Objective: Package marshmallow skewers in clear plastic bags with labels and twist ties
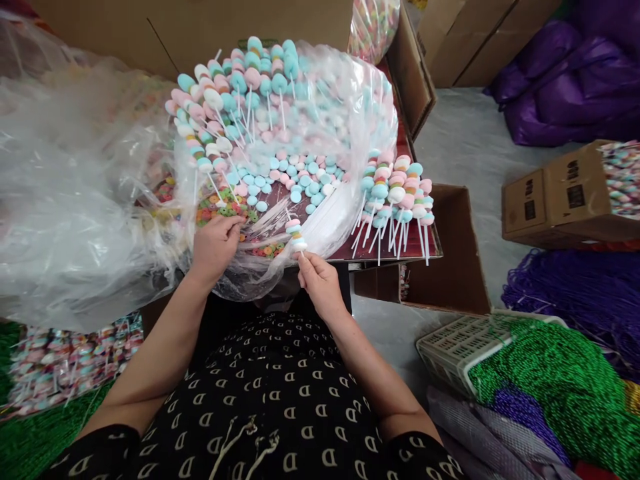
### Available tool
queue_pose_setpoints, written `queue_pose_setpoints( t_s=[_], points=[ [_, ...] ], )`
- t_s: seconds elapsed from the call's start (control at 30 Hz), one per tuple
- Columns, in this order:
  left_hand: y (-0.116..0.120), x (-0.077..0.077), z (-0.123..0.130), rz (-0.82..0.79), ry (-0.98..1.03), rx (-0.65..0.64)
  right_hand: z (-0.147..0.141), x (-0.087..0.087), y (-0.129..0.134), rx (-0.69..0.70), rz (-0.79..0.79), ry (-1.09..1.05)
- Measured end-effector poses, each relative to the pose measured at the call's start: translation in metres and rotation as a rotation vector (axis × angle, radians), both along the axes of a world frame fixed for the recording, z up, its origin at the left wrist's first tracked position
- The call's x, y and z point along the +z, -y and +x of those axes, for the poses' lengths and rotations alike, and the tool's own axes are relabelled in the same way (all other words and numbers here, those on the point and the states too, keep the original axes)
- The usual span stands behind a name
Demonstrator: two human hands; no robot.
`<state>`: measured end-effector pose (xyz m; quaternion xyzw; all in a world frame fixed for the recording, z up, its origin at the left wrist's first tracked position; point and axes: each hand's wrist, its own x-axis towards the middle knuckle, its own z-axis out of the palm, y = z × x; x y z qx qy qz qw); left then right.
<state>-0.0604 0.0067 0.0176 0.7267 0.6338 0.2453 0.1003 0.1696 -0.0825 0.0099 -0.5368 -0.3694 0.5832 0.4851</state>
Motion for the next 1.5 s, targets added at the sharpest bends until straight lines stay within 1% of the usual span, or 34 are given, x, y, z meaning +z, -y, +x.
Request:
queue_pose_setpoints(
  t_s=[0.13,0.23,0.3,0.4,0.57,0.67,0.73,0.8,0.83,0.9,0.97,1.03,1.1,1.2,1.33,1.4,1.5],
  points=[
    [-0.016,0.000,0.020,-0.123,-0.185,0.024,-0.005,0.000,0.001,0.025,0.005,0.006],
    [-0.027,-0.001,0.029,-0.143,-0.218,0.043,-0.007,-0.002,0.003,0.046,0.018,0.019],
    [-0.029,0.000,0.030,-0.156,-0.224,0.043,-0.007,-0.004,0.005,0.059,0.016,0.022],
    [-0.028,0.004,0.028,-0.206,-0.245,0.030,-0.007,-0.007,0.007,0.071,0.012,0.022],
    [-0.021,0.012,0.024,-0.243,-0.260,-0.044,-0.009,-0.008,0.006,0.085,0.015,0.027],
    [-0.020,0.011,0.022,-0.257,-0.260,-0.053,-0.011,-0.007,0.006,0.093,0.018,0.024],
    [-0.019,0.009,0.020,-0.252,-0.223,-0.037,-0.011,-0.005,0.006,0.098,0.021,0.025],
    [-0.018,0.004,0.015,-0.213,-0.121,-0.010,-0.012,-0.003,0.006,0.097,0.029,0.028],
    [-0.017,0.002,0.012,-0.187,-0.034,0.001,-0.012,-0.002,0.007,0.097,0.033,0.029],
    [-0.015,-0.004,0.008,-0.161,0.241,0.016,-0.014,0.001,0.006,0.122,0.034,0.026],
    [-0.013,-0.008,0.006,-0.214,0.609,0.025,-0.018,0.004,0.006,0.183,0.026,0.027],
    [-0.010,-0.009,0.007,-0.317,0.936,0.034,-0.023,0.008,0.005,0.240,0.022,0.045],
    [-0.008,-0.008,0.011,-0.397,1.134,0.041,-0.027,0.010,0.004,0.254,0.028,0.070],
    [-0.004,-0.004,0.017,-0.418,1.288,0.044,-0.031,0.010,0.003,0.240,0.032,0.084],
    [0.001,-0.005,0.025,-0.366,1.413,0.002,-0.030,0.010,0.003,0.226,0.023,0.078],
    [0.002,-0.008,0.029,-0.312,1.430,-0.022,-0.028,0.010,0.004,0.223,0.011,0.082],
    [0.003,-0.012,0.034,-0.216,1.381,-0.026,-0.025,0.009,0.004,0.227,0.001,0.100]
  ],
)
